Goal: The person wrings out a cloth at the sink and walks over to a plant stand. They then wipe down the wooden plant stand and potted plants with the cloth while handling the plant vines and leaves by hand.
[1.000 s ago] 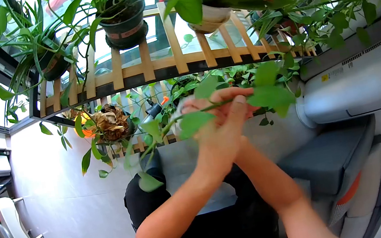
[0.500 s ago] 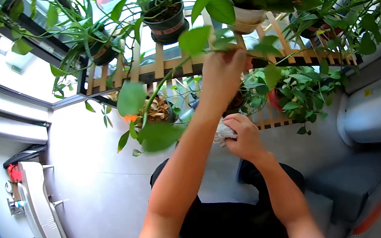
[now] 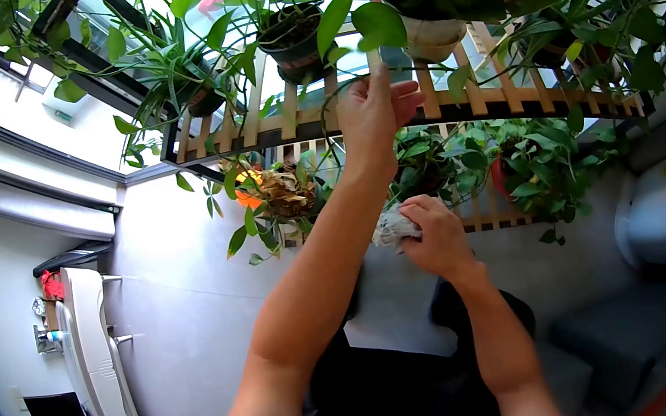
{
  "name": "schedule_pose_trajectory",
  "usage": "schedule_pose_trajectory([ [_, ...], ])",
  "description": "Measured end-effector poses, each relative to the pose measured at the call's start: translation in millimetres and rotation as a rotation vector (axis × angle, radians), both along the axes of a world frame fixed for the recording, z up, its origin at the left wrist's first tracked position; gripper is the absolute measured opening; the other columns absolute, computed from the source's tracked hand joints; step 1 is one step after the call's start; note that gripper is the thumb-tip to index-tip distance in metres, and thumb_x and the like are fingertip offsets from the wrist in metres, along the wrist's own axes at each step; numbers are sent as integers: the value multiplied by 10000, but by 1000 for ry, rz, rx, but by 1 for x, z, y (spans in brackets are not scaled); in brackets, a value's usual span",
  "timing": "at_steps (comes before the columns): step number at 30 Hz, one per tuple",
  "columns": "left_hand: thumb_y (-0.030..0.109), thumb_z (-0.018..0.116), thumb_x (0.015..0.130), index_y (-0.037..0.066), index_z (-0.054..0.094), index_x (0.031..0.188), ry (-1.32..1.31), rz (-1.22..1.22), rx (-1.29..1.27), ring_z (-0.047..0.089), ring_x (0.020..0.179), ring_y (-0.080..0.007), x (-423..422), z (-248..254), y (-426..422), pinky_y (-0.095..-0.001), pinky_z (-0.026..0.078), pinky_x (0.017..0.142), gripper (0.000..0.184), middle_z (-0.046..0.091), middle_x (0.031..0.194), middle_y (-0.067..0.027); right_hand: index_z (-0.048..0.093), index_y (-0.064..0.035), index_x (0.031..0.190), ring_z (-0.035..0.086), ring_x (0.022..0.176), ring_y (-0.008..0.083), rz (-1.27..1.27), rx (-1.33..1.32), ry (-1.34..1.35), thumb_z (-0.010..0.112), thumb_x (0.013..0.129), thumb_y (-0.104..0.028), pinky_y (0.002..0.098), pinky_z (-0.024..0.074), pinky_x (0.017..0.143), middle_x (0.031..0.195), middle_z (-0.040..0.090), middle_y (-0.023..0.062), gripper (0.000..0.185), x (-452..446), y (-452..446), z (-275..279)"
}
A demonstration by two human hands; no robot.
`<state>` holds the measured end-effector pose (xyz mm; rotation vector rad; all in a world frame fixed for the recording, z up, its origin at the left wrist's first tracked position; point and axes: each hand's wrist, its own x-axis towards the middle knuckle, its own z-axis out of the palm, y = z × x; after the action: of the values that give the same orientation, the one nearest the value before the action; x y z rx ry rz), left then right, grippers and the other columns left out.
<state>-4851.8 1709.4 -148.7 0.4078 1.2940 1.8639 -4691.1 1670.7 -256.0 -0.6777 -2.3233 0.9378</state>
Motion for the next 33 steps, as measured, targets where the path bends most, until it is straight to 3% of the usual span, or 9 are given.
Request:
schedule_pose_trajectory([
  [4, 250, 564, 973, -27, 561, 1051, 155, 142, 120, 702, 751, -210, 12, 6, 4, -284, 549, 660, 288, 701, 891, -146, 657, -11, 977, 587, 966, 331, -3, -17, 14, 681, 672, -71, 408, 502, 834, 1046, 616, 104, 312, -1, 2, 4],
  [8, 225, 556, 972, -33, 570, 1018, 220, 55, 86, 698, 740, -203, 16, 11, 14, -276, 537, 676, 262, 697, 860, -134, 654, -17, 992, 588, 969, 331, -9, -21, -3, 681, 675, -69, 409, 501, 836, 1046, 617, 103, 323, 2, 4, 2],
  [12, 241, 540, 975, -24, 552, 1035, -9, -84, -69, 706, 791, -227, 2, -2, 27, -295, 548, 701, 271, 698, 909, -144, 650, -20, 1004, 588, 972, 329, 5, -15, -16, 683, 681, -71, 409, 500, 837, 1050, 617, 100, 329, 6, 7, 1],
  [19, 307, 524, 986, -16, 553, 1091, -72, -228, -238, 707, 874, -232, -12, -12, 22, -348, 585, 745, 341, 696, 987, -167, 654, -23, 1005, 591, 983, 324, 26, -8, -38, 673, 696, -82, 409, 503, 839, 1055, 617, 101, 315, 5, 9, -1],
  [22, 411, 446, 1006, -24, 578, 1066, -43, -250, -329, 708, 795, -228, -16, -8, 16, -343, 586, 688, 459, 704, 949, -170, 655, -24, 1002, 592, 979, 323, 30, 3, -31, 666, 705, -94, 409, 504, 834, 1052, 618, 101, 306, 6, 10, -2],
  [26, 556, 309, 1002, 4, 649, 927, 63, -465, -597, 656, 583, -200, -27, 9, 5, -313, 548, 601, 652, 703, 785, -156, 658, -26, 994, 595, 980, 317, 20, -14, -17, 660, 710, -101, 410, 505, 837, 1043, 623, 91, 293, 8, 9, 0],
  [29, 545, 311, 1007, 8, 643, 962, -30, -543, -606, 683, 660, -206, -36, 8, 6, -345, 564, 667, 633, 709, 836, -148, 658, -29, 996, 596, 983, 313, 13, -13, -20, 659, 714, -101, 409, 506, 840, 1040, 623, 85, 292, 9, 10, 3],
  [31, 490, 349, 1017, -3, 631, 1036, -205, -512, -417, 701, 772, -210, -24, 20, 1, -370, 568, 747, 569, 709, 914, -140, 648, -47, 1001, 607, 1017, 291, 12, -12, -57, 723, 683, -121, 392, 511, 842, 1073, 628, 75, 335, 8, 10, 0],
  [33, 453, 362, 1022, -9, 622, 1071, -202, -500, -390, 702, 824, -217, -13, 11, -3, -372, 567, 774, 532, 706, 945, -137, 647, -47, 1002, 606, 1018, 294, 17, -19, -53, 721, 684, -119, 394, 510, 845, 1072, 628, 78, 334, 8, 10, -2],
])
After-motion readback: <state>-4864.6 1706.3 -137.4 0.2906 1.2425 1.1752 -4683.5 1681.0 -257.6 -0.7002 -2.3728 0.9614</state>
